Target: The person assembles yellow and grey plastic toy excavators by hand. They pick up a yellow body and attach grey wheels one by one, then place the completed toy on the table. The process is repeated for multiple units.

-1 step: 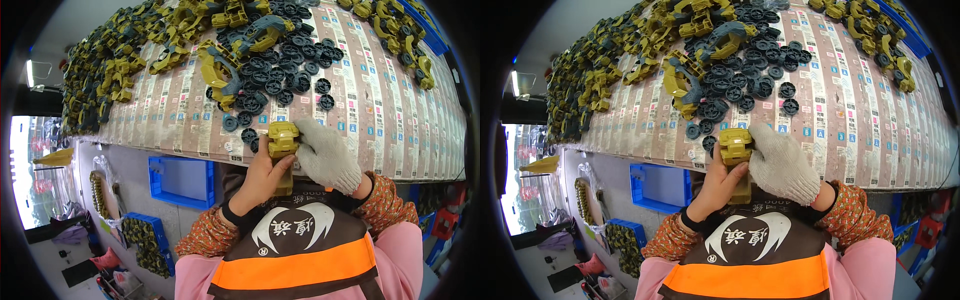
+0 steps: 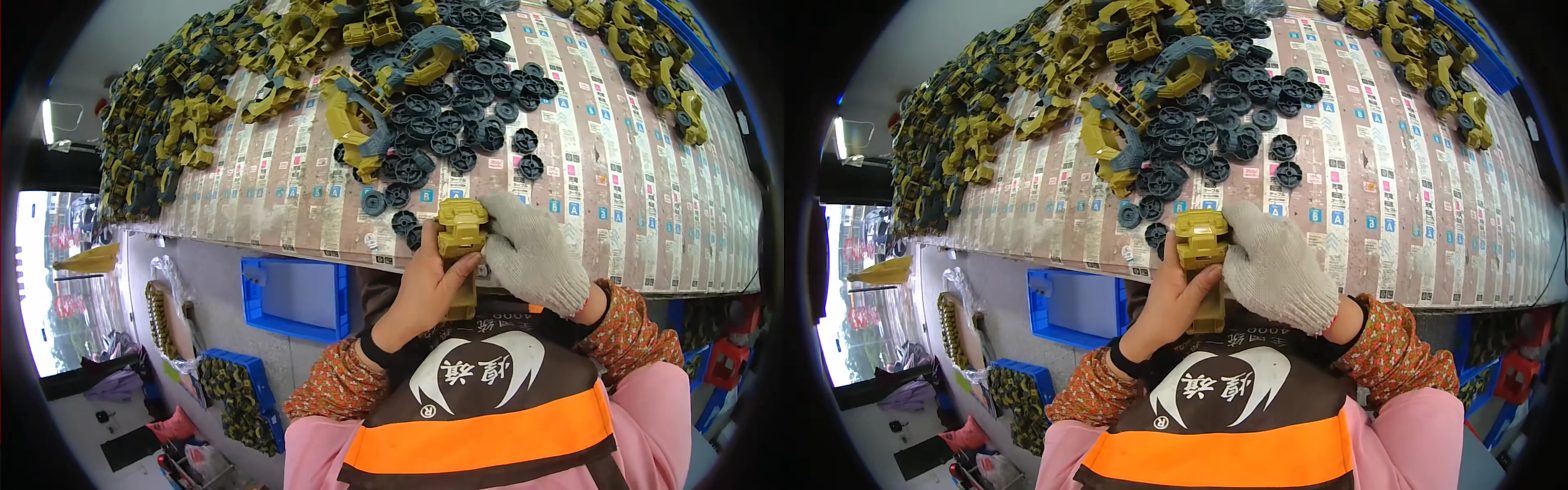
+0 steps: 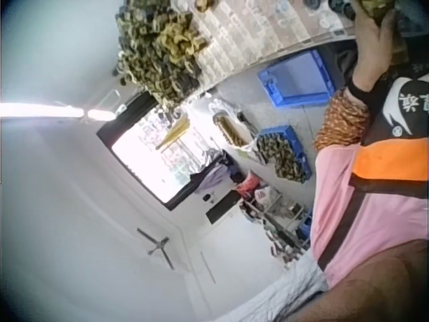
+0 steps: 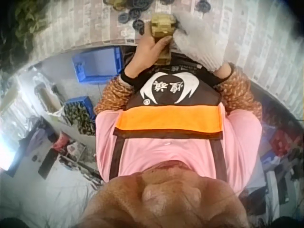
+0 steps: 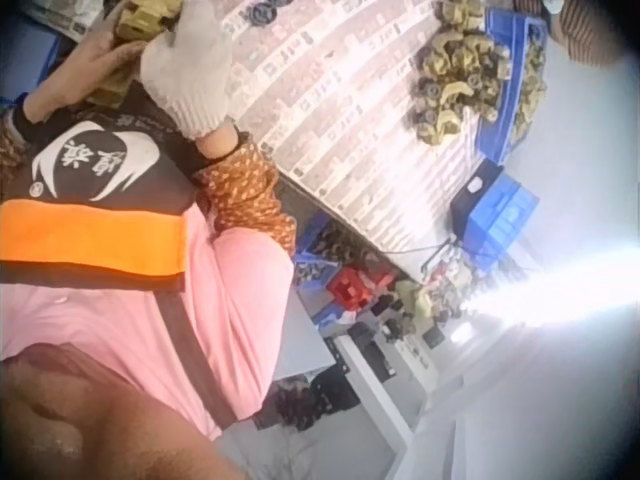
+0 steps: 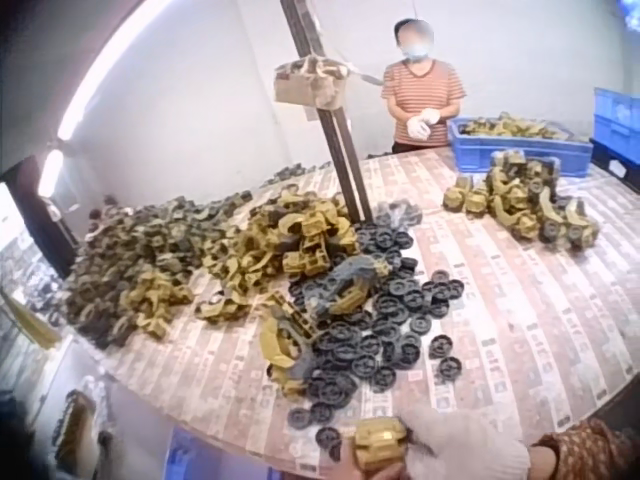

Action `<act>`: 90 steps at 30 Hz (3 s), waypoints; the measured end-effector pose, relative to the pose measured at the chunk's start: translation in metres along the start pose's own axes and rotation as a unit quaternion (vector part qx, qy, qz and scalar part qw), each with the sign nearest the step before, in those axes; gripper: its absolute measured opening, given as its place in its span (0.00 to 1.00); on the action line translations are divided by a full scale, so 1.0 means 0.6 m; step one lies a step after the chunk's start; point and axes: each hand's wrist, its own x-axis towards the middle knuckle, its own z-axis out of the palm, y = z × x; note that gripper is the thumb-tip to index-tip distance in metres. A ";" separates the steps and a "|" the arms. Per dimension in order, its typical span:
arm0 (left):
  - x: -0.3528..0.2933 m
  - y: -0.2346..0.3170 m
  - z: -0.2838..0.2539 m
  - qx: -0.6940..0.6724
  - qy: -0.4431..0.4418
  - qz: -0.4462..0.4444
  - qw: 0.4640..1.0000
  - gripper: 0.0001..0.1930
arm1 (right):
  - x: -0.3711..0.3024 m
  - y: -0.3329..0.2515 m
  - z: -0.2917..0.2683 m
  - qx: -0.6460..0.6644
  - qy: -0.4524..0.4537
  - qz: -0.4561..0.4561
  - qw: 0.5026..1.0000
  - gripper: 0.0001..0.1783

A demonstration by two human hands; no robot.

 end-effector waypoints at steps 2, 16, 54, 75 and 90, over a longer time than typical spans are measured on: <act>0.006 -0.003 0.001 -0.021 -0.015 -0.019 0.999 0.27 | 0.013 0.010 -0.013 0.049 -0.010 0.032 0.998 0.15; 0.018 0.012 -0.024 -0.425 0.075 -0.100 0.896 0.20 | 0.067 0.108 -0.075 -0.223 0.080 0.006 0.972 0.12; 0.019 0.025 0.025 -0.331 0.138 0.060 0.932 0.26 | -0.039 -0.031 0.003 0.013 -0.095 0.024 0.995 0.16; 0.014 0.034 -0.038 -0.392 0.033 -0.032 0.919 0.35 | -0.021 0.016 -0.059 0.140 -0.116 0.126 0.975 0.25; 0.016 0.015 -0.055 -0.544 0.006 -0.097 0.833 0.30 | 0.136 0.135 -0.082 -0.278 0.048 -0.053 0.958 0.13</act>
